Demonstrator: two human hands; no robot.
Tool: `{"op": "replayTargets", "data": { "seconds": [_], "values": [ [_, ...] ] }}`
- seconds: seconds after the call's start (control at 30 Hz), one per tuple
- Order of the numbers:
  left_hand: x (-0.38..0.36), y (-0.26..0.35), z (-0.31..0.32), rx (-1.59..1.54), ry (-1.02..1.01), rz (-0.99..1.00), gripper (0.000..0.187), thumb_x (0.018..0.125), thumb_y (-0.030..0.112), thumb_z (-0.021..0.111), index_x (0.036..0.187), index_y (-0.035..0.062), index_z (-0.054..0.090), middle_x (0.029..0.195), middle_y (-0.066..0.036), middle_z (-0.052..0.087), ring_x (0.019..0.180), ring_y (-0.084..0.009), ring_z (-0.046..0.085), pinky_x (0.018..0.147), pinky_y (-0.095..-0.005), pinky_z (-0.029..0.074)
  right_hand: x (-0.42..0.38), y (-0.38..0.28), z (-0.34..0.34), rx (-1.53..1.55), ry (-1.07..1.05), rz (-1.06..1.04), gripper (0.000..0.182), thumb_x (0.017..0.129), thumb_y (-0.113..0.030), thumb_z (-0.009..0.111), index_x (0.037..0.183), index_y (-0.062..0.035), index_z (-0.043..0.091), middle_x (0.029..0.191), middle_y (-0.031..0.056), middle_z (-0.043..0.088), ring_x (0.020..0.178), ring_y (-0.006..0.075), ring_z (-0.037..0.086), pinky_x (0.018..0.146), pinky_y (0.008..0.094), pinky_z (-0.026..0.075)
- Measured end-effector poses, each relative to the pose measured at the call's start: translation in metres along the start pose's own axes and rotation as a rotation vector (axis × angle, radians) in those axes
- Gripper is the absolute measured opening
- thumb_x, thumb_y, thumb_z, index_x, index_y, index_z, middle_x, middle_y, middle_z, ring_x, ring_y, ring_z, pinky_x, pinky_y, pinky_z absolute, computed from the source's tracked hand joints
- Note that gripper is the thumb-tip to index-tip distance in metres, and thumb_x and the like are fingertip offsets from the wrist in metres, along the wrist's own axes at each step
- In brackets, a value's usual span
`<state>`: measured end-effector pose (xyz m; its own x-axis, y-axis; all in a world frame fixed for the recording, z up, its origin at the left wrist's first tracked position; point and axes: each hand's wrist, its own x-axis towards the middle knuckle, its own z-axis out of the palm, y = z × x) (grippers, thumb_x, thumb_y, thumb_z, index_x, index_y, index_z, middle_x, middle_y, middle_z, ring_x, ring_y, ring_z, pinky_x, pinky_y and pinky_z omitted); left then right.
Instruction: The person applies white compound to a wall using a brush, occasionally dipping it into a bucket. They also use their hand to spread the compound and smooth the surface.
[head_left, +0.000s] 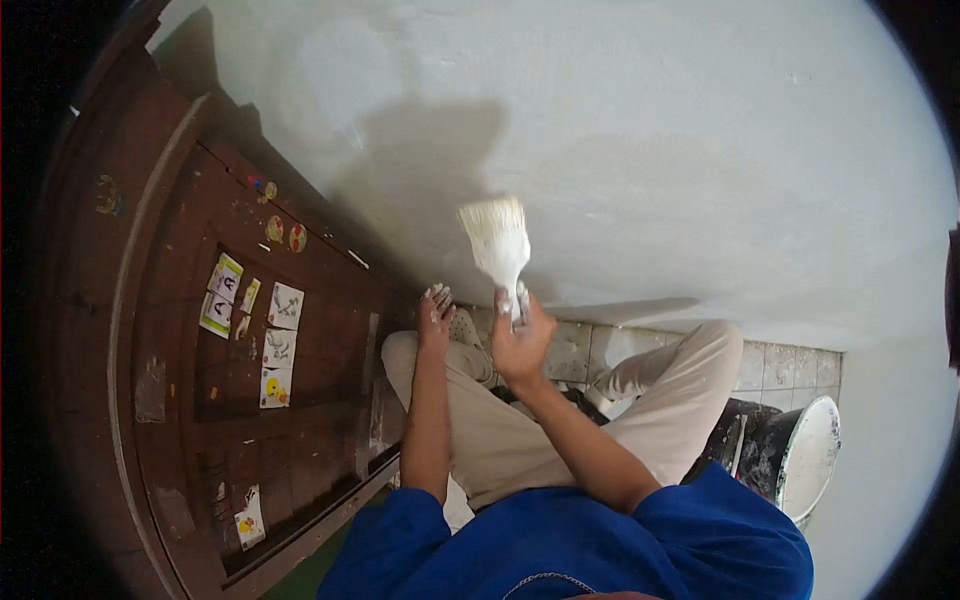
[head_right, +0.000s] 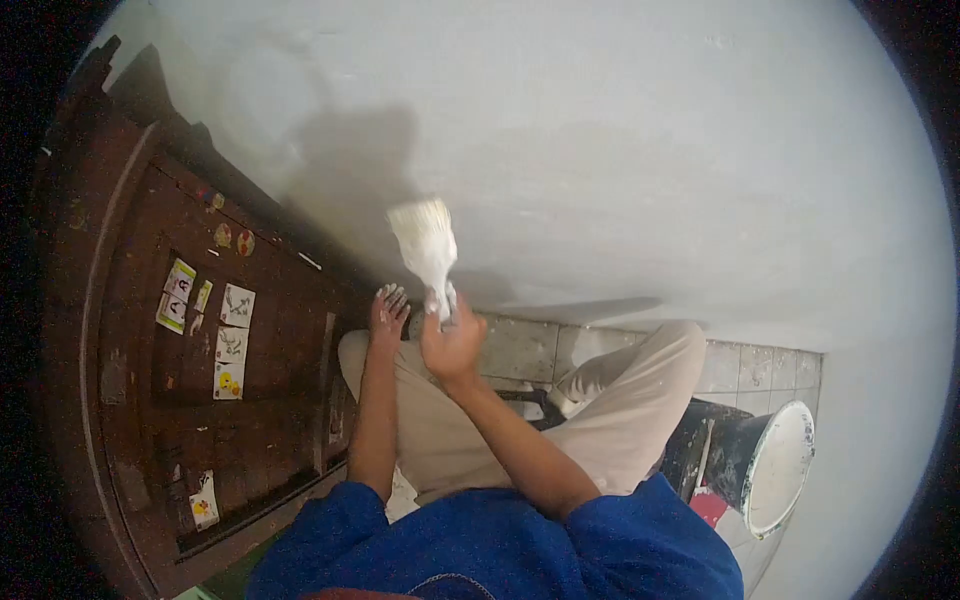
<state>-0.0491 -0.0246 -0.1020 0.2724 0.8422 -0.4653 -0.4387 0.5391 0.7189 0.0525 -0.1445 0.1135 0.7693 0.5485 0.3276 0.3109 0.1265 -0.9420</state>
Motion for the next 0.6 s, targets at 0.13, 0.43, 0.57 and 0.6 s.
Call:
{"op": "replayTargets", "data": {
  "seconds": [0.13, 0.43, 0.57, 0.6],
  "values": [
    [-0.002, 0.006, 0.01, 0.043, 0.05, -0.049, 0.055, 0.094, 0.041, 0.046, 0.138, 0.0085, 0.04, 0.136, -0.011, 0.045, 0.128, -0.0269, 0.041, 0.107, -0.0426, 0.029, 0.027, -0.009, 0.006, -0.178, 0.007, 0.043, 0.024, 0.092, -0.019, 0.055, 0.084, 0.0038, 0.06, 0.055, 0.0134, 0.05, 0.049, 0.0121, 0.04, 0.047, 0.0339, 0.036],
    [0.006, 0.001, -0.002, 0.014, 0.041, -0.046, 0.056, 0.092, 0.042, 0.05, 0.136, 0.0085, 0.04, 0.134, -0.011, 0.046, 0.125, -0.0262, 0.042, 0.103, -0.0402, 0.033, -0.035, 0.101, -0.013, -0.468, -0.198, 0.432, 0.033, 0.091, -0.025, 0.054, 0.08, 0.0055, 0.063, 0.068, 0.0268, 0.059, 0.062, 0.0416, 0.06, 0.057, 0.0447, 0.045],
    [0.005, -0.003, 0.0, 0.042, 0.038, -0.051, 0.052, 0.095, 0.041, 0.045, 0.136, 0.0093, 0.042, 0.135, -0.01, 0.046, 0.124, -0.0247, 0.043, 0.103, -0.0398, 0.033, 0.016, 0.0, -0.007, -0.29, -0.118, 0.215, 0.034, 0.094, -0.025, 0.052, 0.082, 0.0062, 0.059, 0.062, 0.0193, 0.055, 0.055, 0.0226, 0.05, 0.055, 0.0383, 0.041],
    [0.007, -0.001, 0.003, 0.054, 0.054, -0.065, 0.051, 0.095, 0.04, 0.045, 0.136, 0.0087, 0.042, 0.135, -0.01, 0.046, 0.124, -0.0248, 0.044, 0.103, -0.0399, 0.034, 0.022, -0.023, -0.006, -0.185, -0.11, 0.165, 0.033, 0.095, -0.023, 0.052, 0.082, 0.0058, 0.058, 0.06, 0.0163, 0.052, 0.055, 0.0171, 0.047, 0.054, 0.0366, 0.04]
  ]
}}
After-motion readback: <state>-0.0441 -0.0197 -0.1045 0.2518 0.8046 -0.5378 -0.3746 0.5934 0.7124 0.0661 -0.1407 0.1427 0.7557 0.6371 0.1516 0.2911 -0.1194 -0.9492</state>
